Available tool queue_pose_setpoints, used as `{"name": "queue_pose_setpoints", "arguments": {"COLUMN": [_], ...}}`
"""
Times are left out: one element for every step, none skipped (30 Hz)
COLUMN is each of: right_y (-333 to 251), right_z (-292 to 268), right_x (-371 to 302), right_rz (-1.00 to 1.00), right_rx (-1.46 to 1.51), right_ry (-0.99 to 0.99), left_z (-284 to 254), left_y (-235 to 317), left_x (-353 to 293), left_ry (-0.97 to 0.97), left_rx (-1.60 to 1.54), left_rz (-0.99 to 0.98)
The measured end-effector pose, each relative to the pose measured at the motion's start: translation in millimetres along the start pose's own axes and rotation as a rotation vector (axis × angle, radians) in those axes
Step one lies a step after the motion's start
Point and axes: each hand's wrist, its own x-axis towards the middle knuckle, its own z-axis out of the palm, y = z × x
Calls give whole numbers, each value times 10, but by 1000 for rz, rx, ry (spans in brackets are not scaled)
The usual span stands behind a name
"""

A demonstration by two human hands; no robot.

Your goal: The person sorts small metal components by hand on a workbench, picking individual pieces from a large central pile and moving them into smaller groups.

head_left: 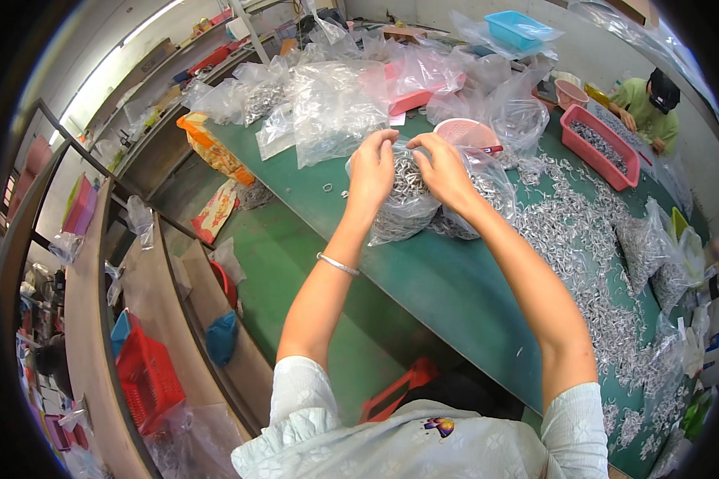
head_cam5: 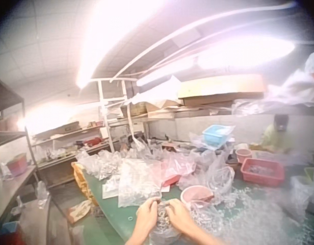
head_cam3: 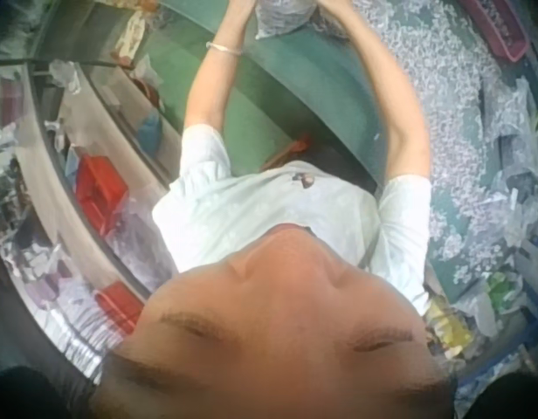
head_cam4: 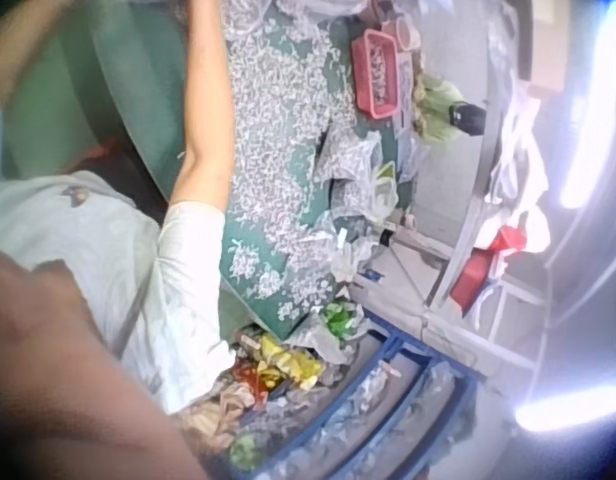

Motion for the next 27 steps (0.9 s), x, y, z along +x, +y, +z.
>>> {"name": "queue_pose_setpoints", "arguments": {"right_y": [22,70,57,41,21,-51,-136,-176,-148,-73,5,73,120,165,165,164,167,182,201,221,240,251,261,156,90,168,187], "right_z": [-59,-90,-133,-177,-213,-236,-255,-257,-274,-286,-301,-296,-294,-270,-247,-219,-200,-197,-202,-207,-213,-183,-171,-160,-157,-160,-187], "right_x": [-17,-39,-76,-135,-169,-157,-139,-131,-115,-86,-72,-80,-84,-91,-96,-115,-118,-122,-122,-118,-108,-102,-136,-162,-157,-109,-43], "right_rz": [-70,-45,-23,-1,21,121,221,320,316,311,306,345,380,415,432,448,465,447,485,521,553,570,518,459,399,401,406], "right_rx": [-84,-173,-311,-448,-586,-591,-596,-599,-544,-490,-437,-369,-299,-229,-232,-235,-238,-228,-127,-25,74,156,116,86,56,138,125], "right_ry": [25,49,12,-25,-63,-146,-229,-314,-284,-254,-223,-200,-178,-156,-152,-146,-141,-162,-155,-147,-142,-68,-4,58,120,133,140], "left_z": [-26,-87,-124,-154,-186,-249,-318,-394,-441,-473,-475,-502,-533,-549,-549,-549,-549,-496,-449,-397,-355,-331,-303,-289,-288,-303,-280], "left_y": [40,31,27,29,27,18,-29,-91,-94,-52,-72,-121,-169,-246,-272,-294,-312,-195,-212,-250,-230,-200,-189,-161,-137,-126,-138], "left_x": [-29,-41,-80,-139,-200,-257,-262,-266,-250,-213,-156,-89,-38,-26,9,47,75,82,115,190,264,340,379,436,477,486,446], "left_ry": [6,21,99,178,256,227,160,93,24,-48,-121,-191,-257,-275,-269,-264,-260,-172,-131,-90,-44,-1,30,64,100,139,167], "left_rx": [50,93,227,361,495,541,556,569,576,600,609,624,641,597,580,562,544,535,540,546,548,515,502,498,495,462,419], "left_rz": [63,166,207,246,285,147,70,-9,-81,-136,-197,-263,-330,-265,-231,-197,-162,-146,-99,-52,-6,75,79,87,95,85,73]}}
